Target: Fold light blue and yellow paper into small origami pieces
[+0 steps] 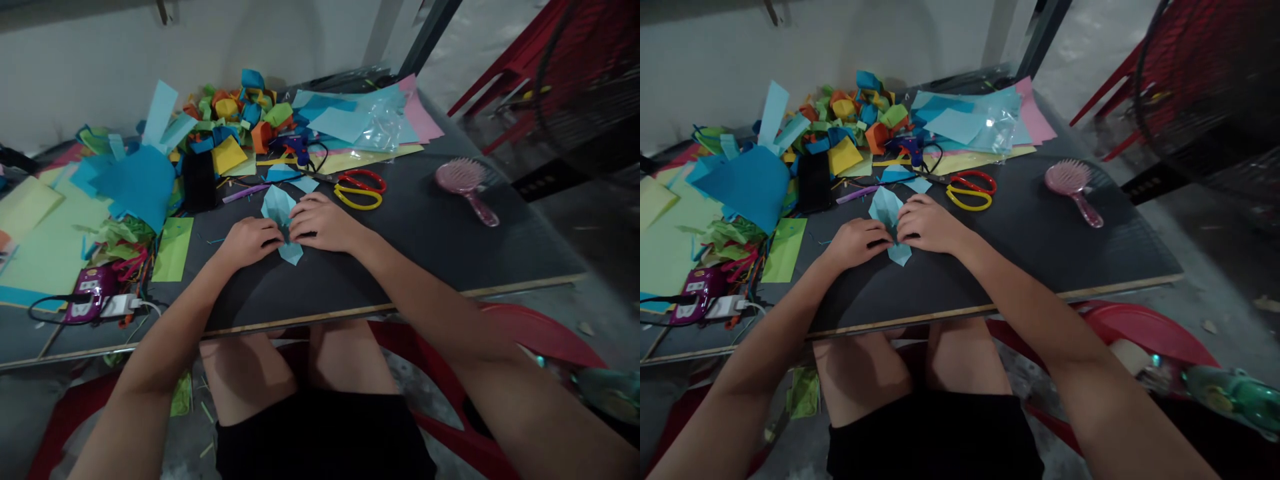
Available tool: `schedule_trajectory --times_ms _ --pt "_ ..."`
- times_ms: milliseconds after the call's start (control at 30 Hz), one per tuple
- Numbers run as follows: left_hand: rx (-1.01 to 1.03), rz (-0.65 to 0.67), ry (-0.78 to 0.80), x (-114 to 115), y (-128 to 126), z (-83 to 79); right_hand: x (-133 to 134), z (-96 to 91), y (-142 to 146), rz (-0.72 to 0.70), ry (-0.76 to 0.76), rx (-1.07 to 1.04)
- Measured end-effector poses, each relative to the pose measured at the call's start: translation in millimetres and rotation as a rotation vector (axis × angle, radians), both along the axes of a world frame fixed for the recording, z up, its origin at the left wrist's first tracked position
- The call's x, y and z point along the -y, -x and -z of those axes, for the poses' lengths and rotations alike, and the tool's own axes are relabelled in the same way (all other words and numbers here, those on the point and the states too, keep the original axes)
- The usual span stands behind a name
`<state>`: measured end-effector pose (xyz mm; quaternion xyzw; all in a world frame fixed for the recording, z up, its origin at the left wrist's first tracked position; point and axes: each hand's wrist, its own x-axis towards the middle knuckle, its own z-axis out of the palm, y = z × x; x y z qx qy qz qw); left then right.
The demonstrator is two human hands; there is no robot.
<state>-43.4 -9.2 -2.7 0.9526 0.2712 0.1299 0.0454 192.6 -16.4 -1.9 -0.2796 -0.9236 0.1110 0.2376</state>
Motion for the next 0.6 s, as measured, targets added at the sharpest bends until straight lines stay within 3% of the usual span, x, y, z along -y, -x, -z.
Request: schedule_trajectory --times_ms 400,600 --pt "-0.119 -0.023 -0.348 -0.4 -0.8 -3.8 -1.3 12.3 15.1 0.111 -0.358 0.143" --pt "-0.205 0.038 -0.387 -1.2 1.6 -4.0 -1.5 15.3 14.7 0.096 -0.367 0.153"
